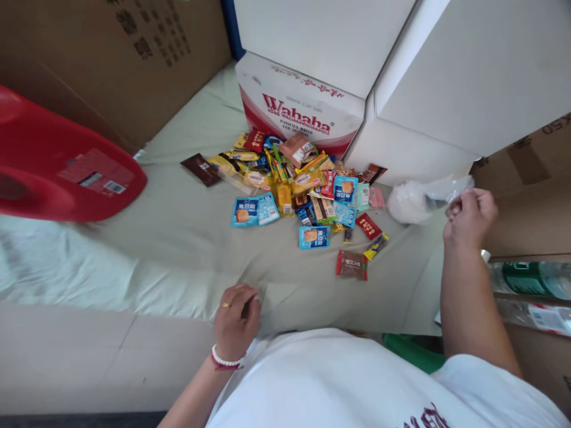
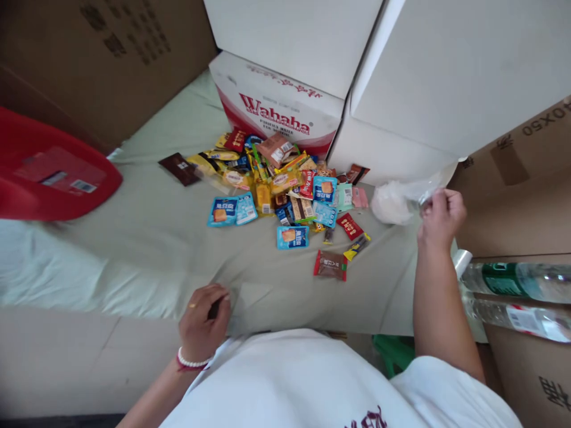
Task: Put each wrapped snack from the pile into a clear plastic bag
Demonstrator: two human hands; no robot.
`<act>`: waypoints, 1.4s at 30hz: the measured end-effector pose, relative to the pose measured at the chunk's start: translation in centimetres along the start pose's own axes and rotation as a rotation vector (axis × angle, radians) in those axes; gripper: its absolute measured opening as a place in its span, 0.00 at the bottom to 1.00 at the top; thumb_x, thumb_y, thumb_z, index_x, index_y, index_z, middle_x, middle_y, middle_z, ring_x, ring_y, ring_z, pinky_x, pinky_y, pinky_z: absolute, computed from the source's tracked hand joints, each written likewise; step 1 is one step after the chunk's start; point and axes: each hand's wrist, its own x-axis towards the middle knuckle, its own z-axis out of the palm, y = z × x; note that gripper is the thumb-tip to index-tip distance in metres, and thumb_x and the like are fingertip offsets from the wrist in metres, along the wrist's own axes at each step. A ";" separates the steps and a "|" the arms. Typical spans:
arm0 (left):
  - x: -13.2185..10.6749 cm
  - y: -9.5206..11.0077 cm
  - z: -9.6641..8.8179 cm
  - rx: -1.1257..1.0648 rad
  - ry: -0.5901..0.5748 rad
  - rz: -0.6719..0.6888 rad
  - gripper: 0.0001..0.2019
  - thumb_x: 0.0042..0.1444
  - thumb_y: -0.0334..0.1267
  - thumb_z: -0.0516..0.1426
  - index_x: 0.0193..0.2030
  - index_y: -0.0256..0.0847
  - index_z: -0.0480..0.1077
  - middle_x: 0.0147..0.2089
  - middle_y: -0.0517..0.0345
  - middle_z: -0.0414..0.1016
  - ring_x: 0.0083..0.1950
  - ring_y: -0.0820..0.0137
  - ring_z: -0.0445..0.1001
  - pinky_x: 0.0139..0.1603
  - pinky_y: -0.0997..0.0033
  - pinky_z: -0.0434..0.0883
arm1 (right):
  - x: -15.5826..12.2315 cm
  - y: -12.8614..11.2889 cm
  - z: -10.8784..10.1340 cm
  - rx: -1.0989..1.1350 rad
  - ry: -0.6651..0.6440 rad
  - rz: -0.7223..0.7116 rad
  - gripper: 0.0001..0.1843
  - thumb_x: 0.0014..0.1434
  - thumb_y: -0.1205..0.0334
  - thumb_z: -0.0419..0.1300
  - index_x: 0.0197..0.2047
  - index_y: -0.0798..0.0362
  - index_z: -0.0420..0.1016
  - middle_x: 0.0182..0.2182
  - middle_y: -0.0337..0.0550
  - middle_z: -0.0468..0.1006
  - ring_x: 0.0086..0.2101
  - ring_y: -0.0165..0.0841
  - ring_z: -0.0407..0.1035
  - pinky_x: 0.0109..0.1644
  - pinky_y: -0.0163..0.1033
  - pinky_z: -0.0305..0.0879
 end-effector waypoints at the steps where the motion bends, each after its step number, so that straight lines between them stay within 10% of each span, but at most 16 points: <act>1: 0.3 0.7 0.1 -0.075 -0.019 -0.091 0.05 0.64 0.35 0.57 0.40 0.41 0.75 0.38 0.52 0.78 0.42 0.66 0.78 0.45 0.64 0.76 | -2.9 -0.3 -0.5 0.126 -0.088 -0.014 0.09 0.59 0.67 0.60 0.30 0.49 0.64 0.19 0.31 0.59 0.19 0.25 0.51 0.24 0.34 0.46; 5: 2.4 4.3 1.6 -0.615 -0.406 -0.466 0.16 0.67 0.50 0.55 0.42 0.40 0.74 0.35 0.54 0.76 0.34 0.70 0.76 0.27 0.73 0.72 | -16.5 -0.4 -0.6 0.223 -0.638 0.345 0.15 0.52 0.51 0.71 0.31 0.48 0.71 0.22 0.34 0.65 0.20 0.26 0.55 0.23 0.33 0.51; 10: 5.2 6.9 4.3 -1.288 -0.658 -0.719 0.35 0.54 0.62 0.64 0.63 0.46 0.65 0.59 0.43 0.74 0.50 0.61 0.78 0.37 0.66 0.78 | -26.3 0.3 1.0 0.401 -0.960 0.676 0.23 0.51 0.40 0.67 0.27 0.48 0.65 0.23 0.38 0.64 0.23 0.32 0.58 0.27 0.38 0.58; 16: 5.6 6.2 4.4 -1.249 -0.473 -0.849 0.23 0.46 0.53 0.72 0.34 0.37 0.71 0.26 0.65 0.64 0.24 0.81 0.59 0.25 0.78 0.58 | -24.5 2.0 2.1 0.377 -0.843 0.754 0.19 0.51 0.47 0.68 0.29 0.48 0.64 0.23 0.36 0.65 0.24 0.32 0.59 0.28 0.37 0.58; 19: 5.5 5.9 3.9 -1.127 -0.377 -0.838 0.23 0.48 0.54 0.70 0.30 0.37 0.70 0.24 0.67 0.61 0.25 0.81 0.55 0.26 0.77 0.55 | -23.5 2.3 2.5 0.326 -0.901 0.754 0.21 0.56 0.37 0.65 0.34 0.46 0.70 0.26 0.38 0.71 0.25 0.34 0.64 0.27 0.38 0.60; 24: 5.4 5.4 3.5 -1.077 -0.534 -0.685 0.20 0.47 0.52 0.71 0.34 0.36 0.74 0.31 0.60 0.71 0.34 0.73 0.68 0.39 0.71 0.67 | -23.7 1.9 3.2 0.266 -1.111 0.763 0.26 0.52 0.36 0.69 0.45 0.46 0.80 0.34 0.41 0.79 0.31 0.34 0.71 0.34 0.39 0.67; 30: 5.6 4.8 3.2 -0.746 -0.095 -0.769 0.23 0.41 0.46 0.73 0.39 0.41 0.70 0.35 0.63 0.70 0.33 0.76 0.67 0.35 0.75 0.67 | -24.8 1.3 3.7 0.052 -1.091 0.186 0.09 0.59 0.49 0.68 0.38 0.44 0.84 0.34 0.42 0.79 0.33 0.36 0.71 0.39 0.41 0.67; 37: 5.7 7.0 3.5 -1.044 -0.260 -0.983 0.26 0.48 0.63 0.66 0.31 0.39 0.68 0.25 0.64 0.66 0.23 0.78 0.61 0.20 0.77 0.50 | -25.7 0.9 3.4 -0.093 -1.041 -0.261 0.09 0.66 0.59 0.61 0.42 0.42 0.84 0.38 0.45 0.81 0.40 0.40 0.74 0.46 0.46 0.69; 42: 5.6 7.5 4.2 -0.928 -0.239 -0.795 0.23 0.47 0.56 0.69 0.25 0.38 0.69 0.21 0.67 0.63 0.23 0.79 0.56 0.25 0.76 0.54 | -25.7 0.7 3.5 -0.063 -1.183 -0.173 0.17 0.61 0.52 0.67 0.51 0.49 0.79 0.41 0.45 0.80 0.40 0.37 0.73 0.46 0.41 0.70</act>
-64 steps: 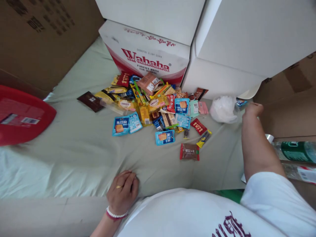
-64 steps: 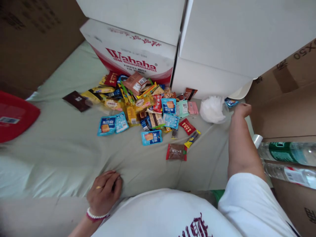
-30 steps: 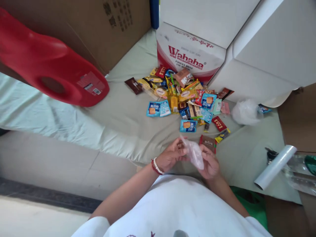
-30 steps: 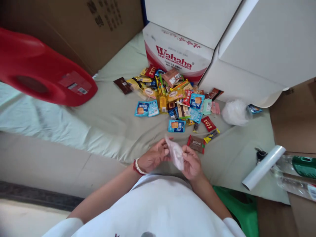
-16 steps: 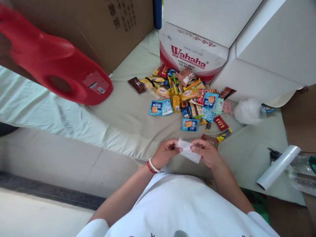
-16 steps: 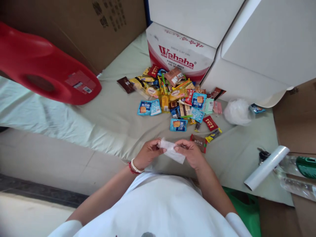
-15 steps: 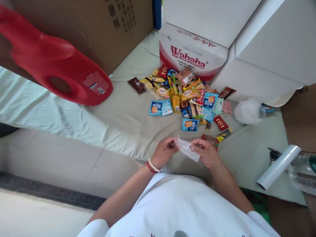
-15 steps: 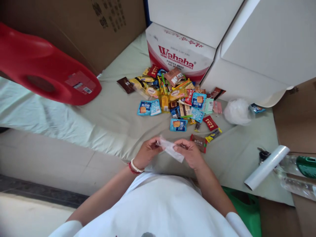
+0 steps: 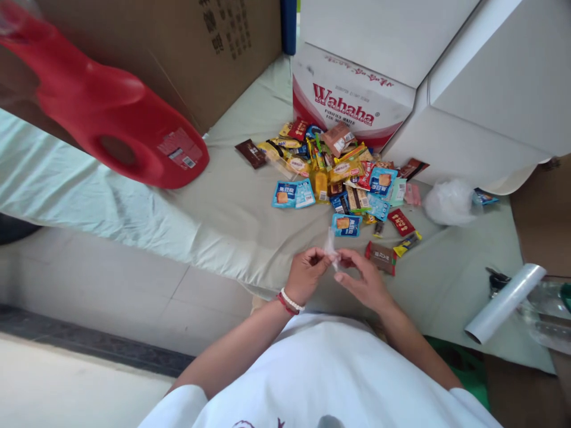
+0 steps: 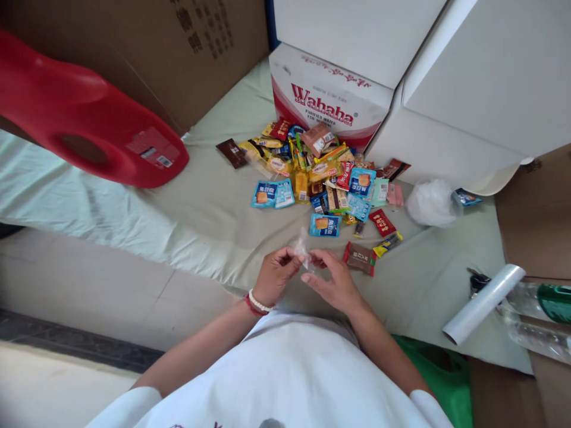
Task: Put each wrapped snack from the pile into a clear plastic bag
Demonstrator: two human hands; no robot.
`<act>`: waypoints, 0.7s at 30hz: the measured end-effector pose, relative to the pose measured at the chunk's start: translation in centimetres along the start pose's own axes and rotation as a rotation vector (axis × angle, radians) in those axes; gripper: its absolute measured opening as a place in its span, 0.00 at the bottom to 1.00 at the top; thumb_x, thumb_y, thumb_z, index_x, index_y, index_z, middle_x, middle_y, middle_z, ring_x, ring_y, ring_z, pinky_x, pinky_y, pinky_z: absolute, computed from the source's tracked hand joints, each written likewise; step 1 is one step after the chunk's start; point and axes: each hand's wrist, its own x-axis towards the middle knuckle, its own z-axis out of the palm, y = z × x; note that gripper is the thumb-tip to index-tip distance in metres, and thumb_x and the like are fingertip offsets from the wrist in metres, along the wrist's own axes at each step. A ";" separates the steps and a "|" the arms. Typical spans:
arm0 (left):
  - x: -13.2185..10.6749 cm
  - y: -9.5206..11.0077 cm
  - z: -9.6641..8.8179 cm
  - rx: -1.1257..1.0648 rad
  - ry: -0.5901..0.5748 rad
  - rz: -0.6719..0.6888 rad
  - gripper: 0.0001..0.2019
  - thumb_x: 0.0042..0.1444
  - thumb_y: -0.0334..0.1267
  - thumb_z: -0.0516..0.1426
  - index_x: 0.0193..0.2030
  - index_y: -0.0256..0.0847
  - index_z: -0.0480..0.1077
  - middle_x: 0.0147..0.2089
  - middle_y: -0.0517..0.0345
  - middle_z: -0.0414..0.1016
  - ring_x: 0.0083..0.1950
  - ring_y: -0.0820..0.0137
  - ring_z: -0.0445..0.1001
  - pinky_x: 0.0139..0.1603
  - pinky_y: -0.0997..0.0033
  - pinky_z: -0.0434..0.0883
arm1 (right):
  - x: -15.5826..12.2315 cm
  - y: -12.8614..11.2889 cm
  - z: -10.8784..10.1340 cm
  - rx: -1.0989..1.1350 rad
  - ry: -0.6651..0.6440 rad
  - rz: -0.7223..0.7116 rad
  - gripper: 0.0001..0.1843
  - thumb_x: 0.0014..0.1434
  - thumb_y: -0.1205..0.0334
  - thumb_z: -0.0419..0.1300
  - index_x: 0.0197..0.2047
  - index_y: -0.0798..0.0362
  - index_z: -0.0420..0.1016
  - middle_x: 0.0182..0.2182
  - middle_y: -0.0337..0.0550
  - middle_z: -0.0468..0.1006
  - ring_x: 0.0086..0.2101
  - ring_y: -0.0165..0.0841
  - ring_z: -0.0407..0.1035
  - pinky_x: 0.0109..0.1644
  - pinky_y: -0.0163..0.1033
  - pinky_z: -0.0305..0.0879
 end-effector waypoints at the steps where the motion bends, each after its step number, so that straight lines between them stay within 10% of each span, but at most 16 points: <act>1: 0.0 -0.2 0.0 0.029 -0.013 0.022 0.23 0.47 0.55 0.69 0.24 0.38 0.68 0.21 0.67 0.63 0.24 0.79 0.56 0.26 0.75 0.54 | 0.1 -0.1 0.1 0.037 -0.015 0.021 0.18 0.60 0.51 0.68 0.50 0.49 0.79 0.41 0.45 0.80 0.41 0.37 0.73 0.46 0.41 0.69; 9: 0.1 -1.0 -2.0 -0.110 -0.115 -0.052 0.27 0.45 0.59 0.70 0.24 0.40 0.63 0.19 0.70 0.55 0.22 0.80 0.50 0.25 0.74 0.48 | 0.7 1.4 0.2 0.689 0.268 0.493 0.22 0.49 0.42 0.73 0.37 0.49 0.79 0.26 0.35 0.75 0.24 0.28 0.65 0.29 0.34 0.62; 16: 0.3 0.0 -0.9 -0.034 -0.107 -0.026 0.23 0.50 0.58 0.68 0.39 0.39 0.72 0.28 0.65 0.67 0.26 0.78 0.59 0.26 0.76 0.56 | 0.0 1.8 0.1 0.367 0.222 0.229 0.09 0.54 0.53 0.73 0.35 0.48 0.84 0.32 0.39 0.77 0.33 0.30 0.68 0.36 0.34 0.62; 21: 1.2 -0.1 0.1 -0.028 -0.065 0.014 0.20 0.50 0.54 0.69 0.31 0.38 0.72 0.25 0.66 0.65 0.26 0.79 0.57 0.27 0.75 0.56 | -0.3 1.7 0.6 0.566 0.247 0.417 0.15 0.51 0.48 0.74 0.34 0.49 0.83 0.27 0.38 0.76 0.27 0.28 0.66 0.30 0.34 0.61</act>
